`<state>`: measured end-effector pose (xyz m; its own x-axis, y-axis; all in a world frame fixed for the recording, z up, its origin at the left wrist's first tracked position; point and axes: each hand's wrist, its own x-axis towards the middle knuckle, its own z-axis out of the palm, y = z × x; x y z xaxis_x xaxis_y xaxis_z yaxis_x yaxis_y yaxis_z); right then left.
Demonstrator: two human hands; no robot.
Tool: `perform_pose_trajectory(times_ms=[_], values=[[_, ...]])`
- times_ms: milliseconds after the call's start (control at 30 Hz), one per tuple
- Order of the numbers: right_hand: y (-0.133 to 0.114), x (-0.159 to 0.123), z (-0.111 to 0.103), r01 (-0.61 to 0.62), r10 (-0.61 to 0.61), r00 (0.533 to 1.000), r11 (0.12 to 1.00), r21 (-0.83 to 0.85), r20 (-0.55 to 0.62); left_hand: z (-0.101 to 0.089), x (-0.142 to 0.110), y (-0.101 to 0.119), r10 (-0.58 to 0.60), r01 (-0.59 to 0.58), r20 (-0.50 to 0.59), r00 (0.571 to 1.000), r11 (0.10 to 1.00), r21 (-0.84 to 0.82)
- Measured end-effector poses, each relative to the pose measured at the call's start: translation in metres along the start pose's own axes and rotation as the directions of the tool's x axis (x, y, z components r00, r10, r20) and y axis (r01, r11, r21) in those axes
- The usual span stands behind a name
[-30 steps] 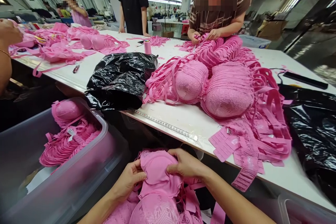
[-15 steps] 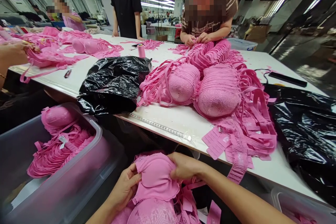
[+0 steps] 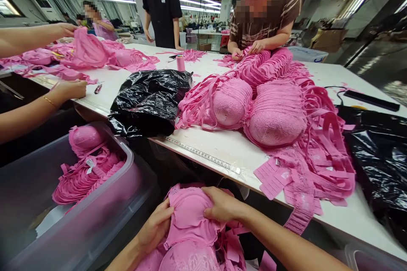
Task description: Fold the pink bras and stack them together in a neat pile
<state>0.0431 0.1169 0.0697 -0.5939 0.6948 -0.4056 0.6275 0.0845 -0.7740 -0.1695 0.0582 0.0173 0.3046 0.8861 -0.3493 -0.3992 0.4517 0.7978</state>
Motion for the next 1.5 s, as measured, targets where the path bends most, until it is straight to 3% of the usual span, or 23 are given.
perform_pose_trajectory(times_ms=[67,167,267,333,400,467,567,667,767,867,967,1033,1233,1333,1500], values=[[-0.005,0.001,0.001,-0.008,0.008,1.000,1.000,0.014,0.020,0.002,0.003,0.001,0.018,-0.006,-0.070,0.997,0.985,0.173],[-0.012,0.008,0.003,-0.011,0.005,0.996,0.998,0.067,0.092,0.007,0.009,0.005,0.181,-0.102,-0.135,0.974,0.886,0.452],[-0.012,0.019,0.005,0.013,-0.014,1.000,0.998,0.062,0.026,0.008,0.013,0.008,0.330,-0.187,-0.151,0.932,0.794,0.578],[-0.009,0.025,0.006,0.022,-0.020,0.998,0.999,0.033,-0.055,0.003,0.014,0.005,0.278,-0.152,-0.140,0.950,0.806,0.572],[-0.003,0.027,0.005,0.023,-0.020,0.996,0.999,0.031,-0.088,-0.006,0.015,0.000,0.154,-0.066,-0.118,0.981,0.837,0.544],[0.004,0.027,0.001,0.003,0.000,0.999,0.997,0.071,-0.044,-0.016,0.014,-0.006,0.098,-0.012,-0.130,0.987,0.838,0.546],[0.012,0.026,-0.007,-0.114,0.101,0.990,0.983,0.142,0.097,-0.024,0.012,-0.006,0.142,-0.018,-0.172,0.975,0.821,0.571],[0.013,0.029,-0.009,-0.199,0.176,0.972,0.968,0.153,0.155,-0.021,0.011,0.001,0.088,-0.017,-0.120,0.989,0.869,0.495],[0.009,0.034,-0.007,-0.166,0.137,0.975,0.972,0.167,0.172,-0.014,0.014,0.007,0.027,0.003,-0.070,0.997,0.922,0.388],[0.007,0.037,-0.002,-0.117,0.082,0.975,0.980,0.161,0.207,-0.017,0.018,0.004,0.124,-0.038,-0.165,0.978,0.895,0.444],[0.012,0.040,0.003,-0.128,0.109,0.976,0.988,0.090,0.190,-0.031,0.020,-0.002,0.276,-0.045,-0.300,0.913,0.799,0.599],[0.016,0.043,0.005,-0.148,0.140,0.979,0.988,0.041,0.147,-0.038,0.020,-0.006,0.311,-0.013,-0.338,0.888,0.753,0.658],[0.016,0.047,0.009,-0.121,0.123,0.991,0.992,-0.031,0.045,-0.031,0.019,-0.005,0.227,-0.019,-0.235,0.945,0.757,0.653],[0.014,0.042,0.015,-0.080,0.079,0.997,0.994,-0.073,-0.017,-0.027,0.016,-0.004,0.249,-0.073,-0.176,0.952,0.747,0.661],[0.013,0.034,0.020,-0.015,0.010,0.999,0.995,-0.098,-0.048,-0.022,0.010,0.000,0.172,-0.041,-0.206,0.963,0.853,0.520]])
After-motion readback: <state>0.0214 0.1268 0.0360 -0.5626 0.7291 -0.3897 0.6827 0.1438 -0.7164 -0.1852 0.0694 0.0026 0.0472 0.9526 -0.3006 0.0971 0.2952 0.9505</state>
